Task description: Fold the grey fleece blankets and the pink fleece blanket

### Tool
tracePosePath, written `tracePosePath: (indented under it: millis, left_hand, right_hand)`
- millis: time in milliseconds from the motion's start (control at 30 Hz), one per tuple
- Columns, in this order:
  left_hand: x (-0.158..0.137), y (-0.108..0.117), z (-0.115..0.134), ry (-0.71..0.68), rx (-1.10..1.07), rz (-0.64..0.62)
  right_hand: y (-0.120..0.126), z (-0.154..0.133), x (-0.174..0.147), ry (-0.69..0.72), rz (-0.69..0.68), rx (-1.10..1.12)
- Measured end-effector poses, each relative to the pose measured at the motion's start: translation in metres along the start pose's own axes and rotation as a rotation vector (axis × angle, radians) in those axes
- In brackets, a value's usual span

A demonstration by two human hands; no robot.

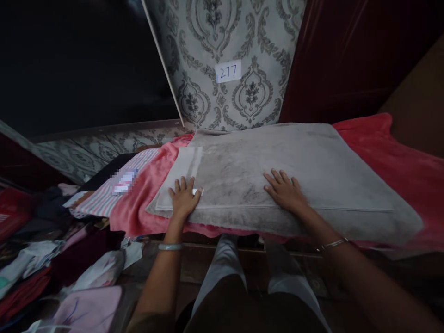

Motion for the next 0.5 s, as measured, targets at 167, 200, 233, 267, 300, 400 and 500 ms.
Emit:
tracePosePath:
  millis: [167,200,233,267,300,400,500]
  left_hand:
    - [0.001,0.004,0.005,0.000,-0.003,0.012]
    - [0.001,0.005,0.005,0.000,-0.002,0.011]
    - [0.001,0.005,0.005,0.000,-0.001,0.009]
    - [0.001,0.005,0.004,-0.001,0.002,0.007]
    - [0.001,0.005,0.004,-0.001,0.006,0.005]
    - [0.001,0.005,0.002,-0.007,0.020,0.004]
    - [0.002,0.004,0.002,-0.015,0.026,0.003]
  right_hand:
    - [0.025,-0.087,-0.014,0.035,0.011,0.107]
    - [0.027,-0.118,-0.021,0.129,0.016,0.134]
    - [0.027,-0.148,-0.029,0.210,-0.002,0.161]
    - [0.023,-0.173,-0.035,0.279,-0.034,0.177]
    - [0.017,-0.193,-0.041,0.336,-0.069,0.184]
    - [-0.001,-0.217,-0.047,0.408,-0.141,0.172]
    - [-0.010,-0.192,-0.041,0.360,-0.125,0.142]
Point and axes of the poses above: each hand's wrist, its own x-axis towards the middle knuckle, its own y-axis out of the back of the hand, z = x × y, the point moved 10 cm from there along x, towards the middle knuckle, and after that the axes turned 14 degrees about -y, right-handed, at the moved point
